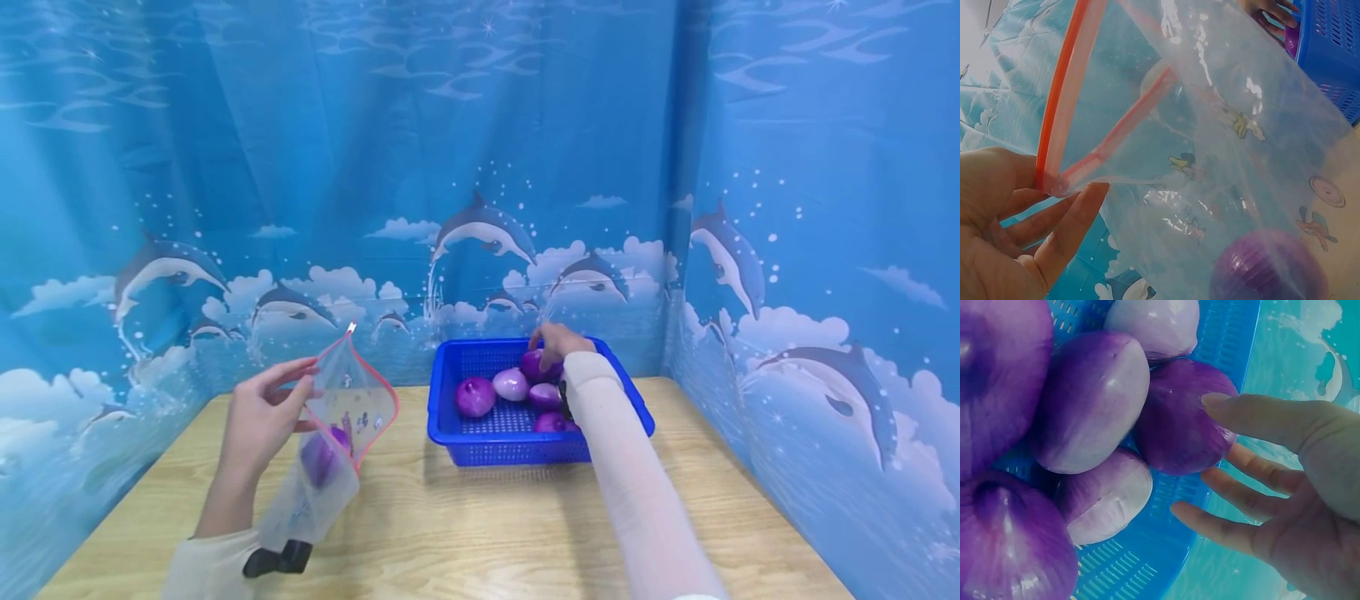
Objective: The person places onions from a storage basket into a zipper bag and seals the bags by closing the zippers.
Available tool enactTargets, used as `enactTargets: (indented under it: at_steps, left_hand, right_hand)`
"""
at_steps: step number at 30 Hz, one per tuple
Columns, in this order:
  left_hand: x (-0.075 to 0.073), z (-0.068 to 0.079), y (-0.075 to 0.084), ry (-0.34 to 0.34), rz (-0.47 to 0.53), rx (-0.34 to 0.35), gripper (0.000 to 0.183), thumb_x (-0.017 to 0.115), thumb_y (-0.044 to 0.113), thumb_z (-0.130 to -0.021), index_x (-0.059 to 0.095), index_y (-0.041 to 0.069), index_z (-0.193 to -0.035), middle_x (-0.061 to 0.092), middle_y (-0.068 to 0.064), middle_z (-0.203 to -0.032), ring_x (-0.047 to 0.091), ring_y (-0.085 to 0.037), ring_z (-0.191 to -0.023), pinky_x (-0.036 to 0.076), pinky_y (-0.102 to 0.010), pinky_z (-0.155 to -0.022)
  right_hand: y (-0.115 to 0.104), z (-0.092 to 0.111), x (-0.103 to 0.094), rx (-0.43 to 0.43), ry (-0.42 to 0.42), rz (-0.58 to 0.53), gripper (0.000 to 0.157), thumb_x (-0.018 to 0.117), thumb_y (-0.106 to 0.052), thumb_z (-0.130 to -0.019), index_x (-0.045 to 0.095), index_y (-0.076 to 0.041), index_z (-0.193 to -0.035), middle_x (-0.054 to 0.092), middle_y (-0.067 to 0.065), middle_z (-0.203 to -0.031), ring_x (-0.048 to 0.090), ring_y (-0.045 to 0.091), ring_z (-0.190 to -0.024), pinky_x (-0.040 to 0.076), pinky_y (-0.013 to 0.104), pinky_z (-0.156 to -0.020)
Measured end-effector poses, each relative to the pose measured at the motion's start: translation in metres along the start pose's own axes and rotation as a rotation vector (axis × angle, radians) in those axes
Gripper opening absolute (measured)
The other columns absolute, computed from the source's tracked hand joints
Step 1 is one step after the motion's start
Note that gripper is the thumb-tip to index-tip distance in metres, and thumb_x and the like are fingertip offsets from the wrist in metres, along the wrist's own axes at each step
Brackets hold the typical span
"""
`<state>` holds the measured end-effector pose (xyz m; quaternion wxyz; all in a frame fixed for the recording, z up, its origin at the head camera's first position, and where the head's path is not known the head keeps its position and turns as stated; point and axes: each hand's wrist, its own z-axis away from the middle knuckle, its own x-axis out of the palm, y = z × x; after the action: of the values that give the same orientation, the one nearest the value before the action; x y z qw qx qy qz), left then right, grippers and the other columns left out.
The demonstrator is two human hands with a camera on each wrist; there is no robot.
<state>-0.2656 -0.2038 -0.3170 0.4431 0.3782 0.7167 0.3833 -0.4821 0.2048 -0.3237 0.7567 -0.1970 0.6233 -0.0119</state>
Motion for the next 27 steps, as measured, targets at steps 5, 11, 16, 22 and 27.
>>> enactTargets:
  at_steps: [5, 11, 16, 22, 27]
  left_hand:
    - [0.000, -0.001, -0.001, -0.001, -0.001, 0.002, 0.038, 0.057, 0.020, -0.105, 0.061, 0.014, -0.143, 0.066, -0.013, -0.139, 0.073, -0.023, -0.104, 0.067, -0.030, -0.064]
    - [-0.001, 0.000, 0.000, -0.003, 0.022, 0.011, 0.038, 0.058, 0.022, -0.105, 0.062, 0.015, -0.142, 0.066, -0.013, -0.140, 0.073, -0.026, -0.106, 0.066, -0.029, -0.063]
    - [-0.001, 0.000, 0.000, -0.007, 0.023, 0.008, 0.038, 0.058, 0.022, -0.105, 0.062, 0.015, -0.143, 0.066, -0.014, -0.141, 0.073, -0.028, -0.108, 0.066, -0.028, -0.063]
    - [0.001, -0.001, -0.001, 0.001, 0.004, 0.009, 0.038, 0.058, 0.020, -0.105, 0.062, 0.014, -0.142, 0.067, -0.013, -0.138, 0.073, -0.027, -0.106, 0.067, -0.030, -0.063]
    - [0.000, 0.000, -0.001, -0.010, 0.015, 0.006, 0.039, 0.058, 0.022, -0.105, 0.061, 0.014, -0.143, 0.066, -0.014, -0.140, 0.072, -0.030, -0.110, 0.066, -0.029, -0.064]
  right_hand:
    - [-0.002, 0.001, 0.003, 0.039, -0.011, -0.013, 0.057, 0.078, -0.004, -0.086, 0.062, -0.012, -0.140, 0.058, 0.025, -0.142, 0.058, 0.041, -0.129, 0.053, 0.058, -0.107]
    - [-0.001, -0.003, 0.010, 0.036, 0.015, 0.005, 0.062, 0.078, -0.001, -0.083, 0.061, -0.011, -0.142, 0.057, 0.027, -0.145, 0.059, 0.040, -0.129, 0.055, 0.054, -0.106]
    - [0.002, -0.006, 0.015, 0.021, 0.030, 0.012, 0.061, 0.074, 0.003, -0.084, 0.060, -0.011, -0.142, 0.057, 0.026, -0.145, 0.061, 0.038, -0.125, 0.058, 0.049, -0.102]
    - [0.003, -0.005, 0.013, -0.026, 0.050, 0.001, 0.055, 0.070, 0.006, -0.086, 0.063, -0.006, -0.139, 0.066, 0.024, -0.127, 0.065, 0.032, -0.111, 0.061, 0.041, -0.091]
    - [0.000, -0.005, 0.016, 0.013, 0.039, -0.004, 0.058, 0.076, -0.002, -0.087, 0.060, -0.008, -0.142, 0.058, 0.027, -0.143, 0.061, 0.038, -0.126, 0.057, 0.051, -0.104]
